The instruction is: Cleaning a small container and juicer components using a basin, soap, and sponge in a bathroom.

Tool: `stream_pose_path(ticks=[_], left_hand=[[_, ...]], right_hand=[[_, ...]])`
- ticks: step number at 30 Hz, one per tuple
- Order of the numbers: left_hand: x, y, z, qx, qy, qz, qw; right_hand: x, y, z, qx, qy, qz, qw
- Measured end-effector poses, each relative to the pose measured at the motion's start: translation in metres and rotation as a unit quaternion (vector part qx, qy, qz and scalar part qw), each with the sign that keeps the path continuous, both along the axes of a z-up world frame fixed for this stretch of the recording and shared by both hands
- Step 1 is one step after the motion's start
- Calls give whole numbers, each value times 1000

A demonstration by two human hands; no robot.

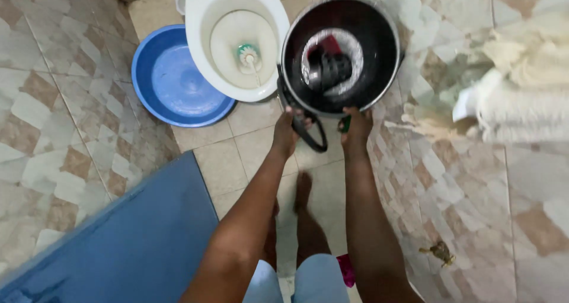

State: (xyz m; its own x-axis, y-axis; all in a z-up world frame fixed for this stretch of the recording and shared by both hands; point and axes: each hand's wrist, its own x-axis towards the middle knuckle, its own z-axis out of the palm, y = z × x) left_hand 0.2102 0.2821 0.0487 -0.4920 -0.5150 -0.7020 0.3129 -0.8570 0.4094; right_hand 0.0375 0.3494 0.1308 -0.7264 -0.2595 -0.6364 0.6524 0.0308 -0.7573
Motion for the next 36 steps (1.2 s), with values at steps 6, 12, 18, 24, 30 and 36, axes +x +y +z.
stream_pose_path(ticks=[6, 12, 18, 24, 30, 36], left_hand=[[92, 117, -83, -20, -192, -28, 981], [172, 216, -106, -336, -587, -96, 730], [199, 291, -104, -413, -521, -82, 742], [173, 339, -72, -195, -312, -25, 930], [152, 372, -54, -192, -191, 52, 961], [127, 415, -48, -44, -32, 68, 996]], right_hand=[[66, 162, -77, 82, -32, 11, 996], [136, 333, -166, 61, -97, 19, 993], [193, 473, -251, 192, -115, -46, 974], [202, 599, -357, 126, -140, -73, 979], [178, 672, -430, 39, -6, 73, 997], [112, 651, -315, -29, -77, 14, 996]])
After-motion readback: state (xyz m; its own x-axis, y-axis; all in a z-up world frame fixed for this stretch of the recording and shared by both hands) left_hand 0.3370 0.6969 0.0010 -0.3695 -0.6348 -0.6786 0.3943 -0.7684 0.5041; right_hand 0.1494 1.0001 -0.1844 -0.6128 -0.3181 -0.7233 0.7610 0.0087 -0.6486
